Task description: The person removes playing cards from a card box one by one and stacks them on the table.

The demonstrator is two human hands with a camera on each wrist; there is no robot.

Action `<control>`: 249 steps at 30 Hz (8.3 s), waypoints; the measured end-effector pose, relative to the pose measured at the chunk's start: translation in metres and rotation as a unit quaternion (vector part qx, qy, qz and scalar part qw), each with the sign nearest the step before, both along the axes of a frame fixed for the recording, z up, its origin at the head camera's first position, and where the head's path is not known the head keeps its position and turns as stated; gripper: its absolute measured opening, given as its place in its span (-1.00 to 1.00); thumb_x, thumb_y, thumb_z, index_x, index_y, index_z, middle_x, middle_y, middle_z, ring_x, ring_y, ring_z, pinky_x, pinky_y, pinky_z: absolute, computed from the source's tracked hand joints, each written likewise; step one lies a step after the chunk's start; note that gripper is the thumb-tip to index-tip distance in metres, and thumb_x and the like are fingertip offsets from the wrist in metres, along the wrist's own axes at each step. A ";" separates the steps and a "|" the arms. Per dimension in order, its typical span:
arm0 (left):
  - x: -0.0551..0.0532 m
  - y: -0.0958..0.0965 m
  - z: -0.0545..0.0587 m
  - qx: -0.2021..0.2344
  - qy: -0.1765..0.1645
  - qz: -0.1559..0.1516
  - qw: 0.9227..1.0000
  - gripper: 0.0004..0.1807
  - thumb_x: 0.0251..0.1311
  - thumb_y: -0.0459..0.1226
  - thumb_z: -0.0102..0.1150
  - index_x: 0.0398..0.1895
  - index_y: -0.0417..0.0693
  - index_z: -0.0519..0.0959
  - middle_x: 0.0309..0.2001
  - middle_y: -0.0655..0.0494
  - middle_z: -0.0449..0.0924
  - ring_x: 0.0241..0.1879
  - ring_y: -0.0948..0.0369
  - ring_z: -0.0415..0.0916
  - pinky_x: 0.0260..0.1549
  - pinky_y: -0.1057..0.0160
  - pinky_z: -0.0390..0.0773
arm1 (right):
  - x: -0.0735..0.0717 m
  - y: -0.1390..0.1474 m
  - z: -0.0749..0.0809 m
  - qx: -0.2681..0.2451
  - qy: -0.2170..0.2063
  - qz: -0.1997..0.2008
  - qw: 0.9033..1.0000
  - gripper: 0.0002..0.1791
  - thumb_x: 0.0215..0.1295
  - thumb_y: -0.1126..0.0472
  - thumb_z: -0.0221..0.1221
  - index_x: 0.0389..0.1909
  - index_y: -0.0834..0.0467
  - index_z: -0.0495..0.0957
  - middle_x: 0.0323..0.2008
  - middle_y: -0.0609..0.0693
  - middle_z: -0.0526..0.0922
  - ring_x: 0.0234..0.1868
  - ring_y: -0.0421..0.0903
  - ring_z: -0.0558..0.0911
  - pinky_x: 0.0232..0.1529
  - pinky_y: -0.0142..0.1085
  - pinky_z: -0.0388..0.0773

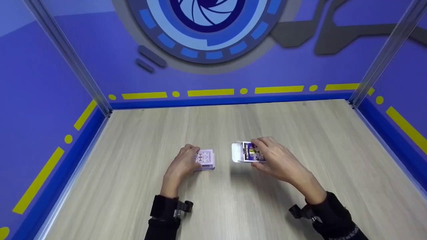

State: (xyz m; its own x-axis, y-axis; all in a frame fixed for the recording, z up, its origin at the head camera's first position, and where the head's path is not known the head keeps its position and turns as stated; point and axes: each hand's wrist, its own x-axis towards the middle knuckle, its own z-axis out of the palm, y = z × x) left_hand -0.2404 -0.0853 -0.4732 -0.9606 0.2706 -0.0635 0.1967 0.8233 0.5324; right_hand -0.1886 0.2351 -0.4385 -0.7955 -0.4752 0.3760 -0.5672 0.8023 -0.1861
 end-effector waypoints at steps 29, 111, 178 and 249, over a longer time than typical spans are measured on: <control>-0.004 0.001 -0.012 -0.011 -0.047 0.009 0.999 -0.22 0.05 -0.39 0.52 0.41 -0.24 0.47 0.28 -0.16 0.48 0.21 0.00 0.41 0.30 0.00 0.39 | 0.000 0.001 0.001 -0.002 0.003 0.007 1.000 -0.23 0.09 0.11 0.56 0.27 0.32 0.50 0.11 0.19 0.61 0.08 0.08 0.60 -0.03 -0.03 0.62; 0.038 0.071 0.036 0.194 0.097 -0.015 0.976 -0.55 0.36 -0.32 -0.02 0.27 0.00 0.62 -0.15 0.11 0.51 -0.29 0.23 0.37 -0.28 0.24 0.41 | 0.000 -0.002 0.001 -0.024 0.005 0.023 0.999 -0.17 0.06 0.02 0.58 0.30 0.29 0.49 0.11 0.16 0.62 0.09 0.07 0.62 -0.02 -0.04 0.63; 0.002 -0.011 0.019 0.071 0.092 -0.044 0.992 -0.34 0.11 -0.28 0.55 0.30 -0.19 0.55 0.20 -0.03 0.52 0.24 0.03 0.43 0.27 0.01 0.41 | 0.000 0.000 0.003 -0.022 -0.002 0.005 1.000 -0.16 0.08 0.02 0.57 0.33 0.26 0.47 0.13 0.16 0.62 0.06 0.06 0.62 -0.12 -0.04 0.65; 0.008 0.021 0.020 0.149 0.193 0.017 0.970 -0.71 0.37 -0.33 0.28 0.12 -0.18 0.63 -0.01 -0.02 0.68 0.02 0.09 0.63 0.02 0.08 0.62 | 0.002 0.000 0.002 -0.018 0.006 0.007 1.000 -0.16 0.05 0.01 0.59 0.31 0.25 0.49 0.10 0.16 0.64 0.07 0.07 0.63 -0.12 -0.02 0.65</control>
